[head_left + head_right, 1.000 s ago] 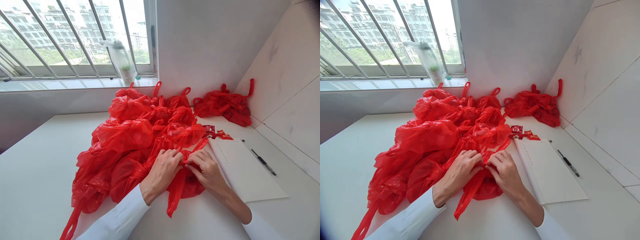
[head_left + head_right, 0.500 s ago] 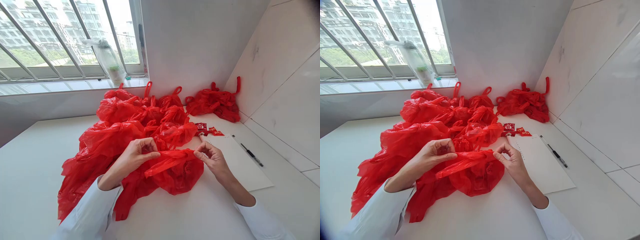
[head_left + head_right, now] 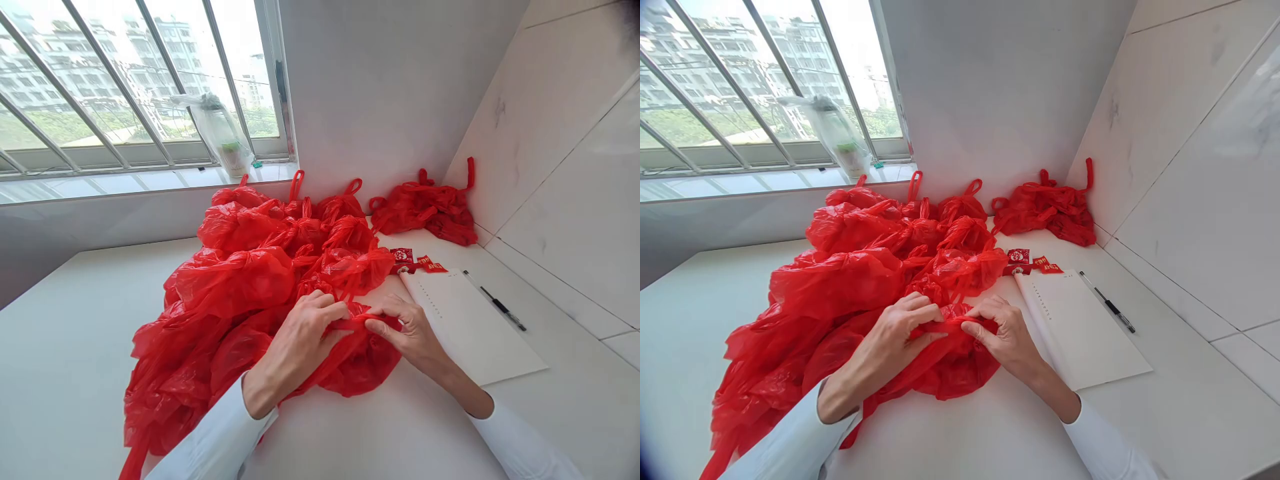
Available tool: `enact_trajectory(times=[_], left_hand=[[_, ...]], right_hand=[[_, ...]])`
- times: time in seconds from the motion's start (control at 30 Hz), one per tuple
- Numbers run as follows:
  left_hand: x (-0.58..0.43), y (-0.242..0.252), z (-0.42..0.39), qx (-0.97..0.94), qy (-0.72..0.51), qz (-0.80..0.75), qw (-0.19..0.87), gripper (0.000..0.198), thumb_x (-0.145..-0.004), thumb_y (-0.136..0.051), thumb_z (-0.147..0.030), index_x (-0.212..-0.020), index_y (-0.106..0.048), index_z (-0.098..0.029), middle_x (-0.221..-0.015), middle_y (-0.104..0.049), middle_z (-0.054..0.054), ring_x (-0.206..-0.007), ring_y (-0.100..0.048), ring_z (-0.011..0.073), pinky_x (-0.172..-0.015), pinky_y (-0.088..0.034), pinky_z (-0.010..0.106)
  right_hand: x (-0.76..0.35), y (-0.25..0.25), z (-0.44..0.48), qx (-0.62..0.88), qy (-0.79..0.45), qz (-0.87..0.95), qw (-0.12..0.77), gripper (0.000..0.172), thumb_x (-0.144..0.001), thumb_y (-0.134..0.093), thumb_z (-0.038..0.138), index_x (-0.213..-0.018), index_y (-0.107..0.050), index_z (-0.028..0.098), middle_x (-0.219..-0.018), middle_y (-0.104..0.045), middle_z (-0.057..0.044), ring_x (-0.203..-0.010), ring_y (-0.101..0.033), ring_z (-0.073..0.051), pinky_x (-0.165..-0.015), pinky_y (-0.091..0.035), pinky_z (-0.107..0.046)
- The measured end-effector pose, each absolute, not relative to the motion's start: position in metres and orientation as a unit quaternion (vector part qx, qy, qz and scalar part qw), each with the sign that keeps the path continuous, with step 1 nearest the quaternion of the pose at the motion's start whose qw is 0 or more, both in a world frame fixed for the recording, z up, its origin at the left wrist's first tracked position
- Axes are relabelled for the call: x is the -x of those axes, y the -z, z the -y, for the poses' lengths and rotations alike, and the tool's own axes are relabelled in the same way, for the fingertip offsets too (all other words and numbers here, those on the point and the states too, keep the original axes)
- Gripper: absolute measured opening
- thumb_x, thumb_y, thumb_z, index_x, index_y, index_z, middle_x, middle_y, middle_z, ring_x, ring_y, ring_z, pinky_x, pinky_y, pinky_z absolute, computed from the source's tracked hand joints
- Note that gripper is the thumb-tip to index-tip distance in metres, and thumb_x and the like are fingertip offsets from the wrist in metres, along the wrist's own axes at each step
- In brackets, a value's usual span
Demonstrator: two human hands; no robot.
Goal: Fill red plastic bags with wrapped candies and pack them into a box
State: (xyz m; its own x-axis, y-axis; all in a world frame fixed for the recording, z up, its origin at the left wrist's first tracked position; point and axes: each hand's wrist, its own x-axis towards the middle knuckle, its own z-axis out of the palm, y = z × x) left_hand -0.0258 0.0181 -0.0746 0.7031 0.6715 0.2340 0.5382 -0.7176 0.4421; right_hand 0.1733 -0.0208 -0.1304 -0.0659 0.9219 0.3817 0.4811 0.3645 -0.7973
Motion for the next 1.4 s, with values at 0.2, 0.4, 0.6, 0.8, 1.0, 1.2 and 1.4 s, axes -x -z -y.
enact_trajectory(times=[0.2, 0.4, 0.6, 0.8, 1.0, 1.2, 1.4], left_hand=[[0.032, 0.060, -0.023, -0.747, -0.297, -0.364, 0.471, 0.022, -0.087, -0.060, -0.032, -0.071, -0.057, -0.017, -0.069, -0.053, -0.003, -0.062, -0.045, 0.0101, -0.057, -0.036, 0.023], [0.039, 0.056, -0.031, -0.454, -0.406, -0.367, 0.703, 0.021, -0.073, -0.076, -0.032, -0.080, -0.061, -0.019, -0.080, -0.060, -0.003, -0.071, -0.054, 0.0086, -0.062, -0.046, 0.017], [0.052, 0.038, -0.029, -0.548, -0.380, -0.393, 0.633, 0.020, -0.076, -0.075, -0.034, -0.084, -0.063, -0.020, -0.080, -0.062, -0.002, -0.070, -0.058, 0.0112, -0.061, -0.049, 0.019], [0.057, 0.026, -0.022, -0.675, -0.401, -0.437, 0.439, 0.019, -0.081, -0.068, -0.038, -0.084, -0.060, -0.021, -0.078, -0.058, -0.001, -0.072, -0.058, 0.0159, -0.060, -0.049, 0.026], [0.058, 0.027, -0.019, -0.643, -0.439, -0.456, 0.432, 0.011, -0.081, -0.061, -0.029, -0.076, -0.055, -0.022, -0.074, -0.055, -0.003, -0.064, -0.053, 0.0131, -0.055, -0.045, 0.024], [0.062, 0.035, -0.016, -0.635, -0.427, -0.457, 0.454, 0.005, -0.073, -0.055, -0.018, -0.075, -0.051, -0.021, -0.068, -0.050, -0.004, -0.059, -0.050, 0.0125, -0.049, -0.042, 0.023], [0.060, 0.026, -0.009, -0.686, -0.408, -0.404, 0.446, 0.018, -0.068, -0.051, -0.011, -0.083, -0.052, -0.022, -0.084, -0.055, -0.001, -0.070, -0.054, 0.0138, -0.054, -0.045, 0.022]], right_hand=[[-0.179, 0.132, 0.024, 0.464, -0.418, 0.551, 0.553, 0.018, -0.086, -0.063, 0.039, -0.081, -0.067, 0.021, -0.075, -0.061, 0.001, -0.070, -0.055, -0.013, -0.064, -0.044, -0.024], [-0.188, 0.137, 0.021, 0.413, -0.551, 0.386, 0.614, 0.019, -0.079, -0.070, 0.040, -0.077, -0.064, 0.022, -0.074, -0.059, 0.002, -0.068, -0.053, -0.012, -0.063, -0.044, -0.021], [-0.201, 0.138, 0.022, 0.359, -0.578, 0.394, 0.618, 0.027, -0.075, -0.071, 0.042, -0.069, -0.056, 0.021, -0.067, -0.051, 0.004, -0.062, -0.046, -0.011, -0.058, -0.040, -0.021], [-0.198, 0.137, 0.028, 0.410, -0.504, 0.487, 0.584, 0.020, -0.073, -0.071, 0.037, -0.072, -0.061, 0.020, -0.073, -0.056, 0.001, -0.068, -0.050, -0.015, -0.065, -0.045, -0.028], [-0.198, 0.139, 0.027, 0.424, -0.421, 0.429, 0.678, 0.006, -0.075, -0.064, 0.025, -0.080, -0.062, 0.022, -0.072, -0.054, 0.002, -0.066, -0.050, -0.013, -0.059, -0.042, -0.024], [-0.203, 0.131, 0.024, 0.419, -0.231, 0.482, 0.734, 0.029, -0.071, -0.063, 0.019, -0.099, -0.056, 0.024, -0.093, -0.055, -0.002, -0.084, -0.053, -0.018, -0.074, -0.046, -0.033], [-0.180, 0.075, 0.043, 0.294, 0.164, 0.649, 0.682, 0.030, -0.072, -0.058, 0.007, -0.100, -0.062, 0.016, -0.091, -0.059, -0.006, -0.088, -0.056, -0.022, -0.079, -0.045, -0.041]])
